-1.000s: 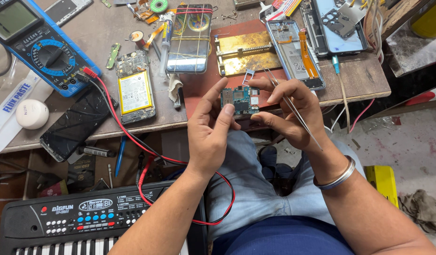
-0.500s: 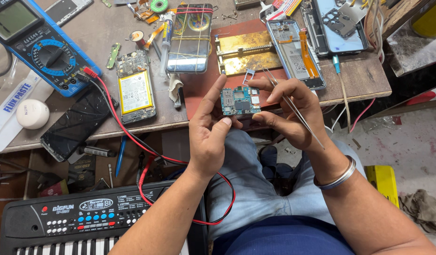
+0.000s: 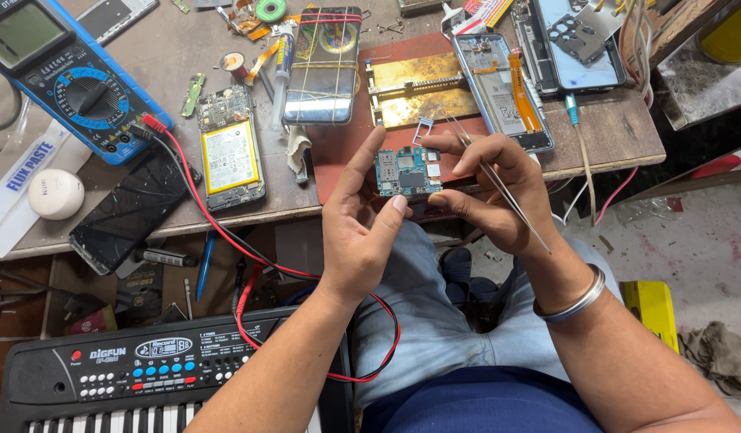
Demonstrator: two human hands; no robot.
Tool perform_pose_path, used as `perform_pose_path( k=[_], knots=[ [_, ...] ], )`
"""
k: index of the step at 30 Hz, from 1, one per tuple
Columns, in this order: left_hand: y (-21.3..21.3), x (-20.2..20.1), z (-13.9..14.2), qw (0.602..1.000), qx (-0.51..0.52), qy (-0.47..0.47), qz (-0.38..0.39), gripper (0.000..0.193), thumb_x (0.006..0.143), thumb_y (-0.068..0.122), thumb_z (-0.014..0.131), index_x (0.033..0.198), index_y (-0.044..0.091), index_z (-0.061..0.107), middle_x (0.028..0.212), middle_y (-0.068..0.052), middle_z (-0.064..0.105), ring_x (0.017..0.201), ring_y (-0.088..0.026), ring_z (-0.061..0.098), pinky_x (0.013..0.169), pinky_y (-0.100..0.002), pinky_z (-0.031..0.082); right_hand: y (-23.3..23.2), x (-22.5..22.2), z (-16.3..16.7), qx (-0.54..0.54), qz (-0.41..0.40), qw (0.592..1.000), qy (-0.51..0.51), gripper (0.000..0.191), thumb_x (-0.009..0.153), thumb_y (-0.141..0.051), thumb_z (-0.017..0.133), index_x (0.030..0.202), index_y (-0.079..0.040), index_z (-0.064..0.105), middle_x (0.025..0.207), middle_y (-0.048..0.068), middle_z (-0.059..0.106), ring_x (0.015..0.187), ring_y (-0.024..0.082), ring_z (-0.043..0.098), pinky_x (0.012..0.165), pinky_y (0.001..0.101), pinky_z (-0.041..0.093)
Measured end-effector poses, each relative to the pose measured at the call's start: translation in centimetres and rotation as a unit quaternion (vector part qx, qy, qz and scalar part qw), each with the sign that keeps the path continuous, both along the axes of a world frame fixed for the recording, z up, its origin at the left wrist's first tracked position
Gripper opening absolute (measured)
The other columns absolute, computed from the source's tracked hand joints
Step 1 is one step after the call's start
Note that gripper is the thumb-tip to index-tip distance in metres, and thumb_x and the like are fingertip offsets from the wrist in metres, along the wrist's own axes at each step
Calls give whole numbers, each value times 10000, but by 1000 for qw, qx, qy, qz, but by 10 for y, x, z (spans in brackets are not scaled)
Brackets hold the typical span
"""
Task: The person tests a disassembled smartphone motherboard with a multimeter, then uses tweezers to remove the SIM tray and lift the motherboard from the phone chassis. They wipe the board with a cloth and spray it with a cleaning agent.
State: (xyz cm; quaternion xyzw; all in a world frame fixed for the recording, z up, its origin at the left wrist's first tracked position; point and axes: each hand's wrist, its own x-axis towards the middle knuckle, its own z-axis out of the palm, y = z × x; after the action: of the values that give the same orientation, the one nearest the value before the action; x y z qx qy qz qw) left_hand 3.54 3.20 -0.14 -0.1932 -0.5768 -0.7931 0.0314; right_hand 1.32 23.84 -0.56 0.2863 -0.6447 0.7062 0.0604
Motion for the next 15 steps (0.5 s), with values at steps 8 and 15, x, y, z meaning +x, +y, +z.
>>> perform_pose_path(
  k=[8,15],
  knots=[
    [4,-1,1,1000,5,-24,9,640,1003,-28,591,1598,23,364,1258,-98,645,1092,-113,640,946,-275,567,0,0,3,-26,12,998,-47,347,914,68,751,1114,-77,508,1498,274,569,1363,287,609,1041,403,616],
    [3,-4,-2,999,32,-21,27,527,1000,-26,582,1507,25,447,1222,-75,604,985,-102,630,849,-257,574,0,-2,-2,-40,18,999,-10,388,925,89,746,1174,-85,504,1540,252,537,1512,288,494,1250,432,456]
  ],
)
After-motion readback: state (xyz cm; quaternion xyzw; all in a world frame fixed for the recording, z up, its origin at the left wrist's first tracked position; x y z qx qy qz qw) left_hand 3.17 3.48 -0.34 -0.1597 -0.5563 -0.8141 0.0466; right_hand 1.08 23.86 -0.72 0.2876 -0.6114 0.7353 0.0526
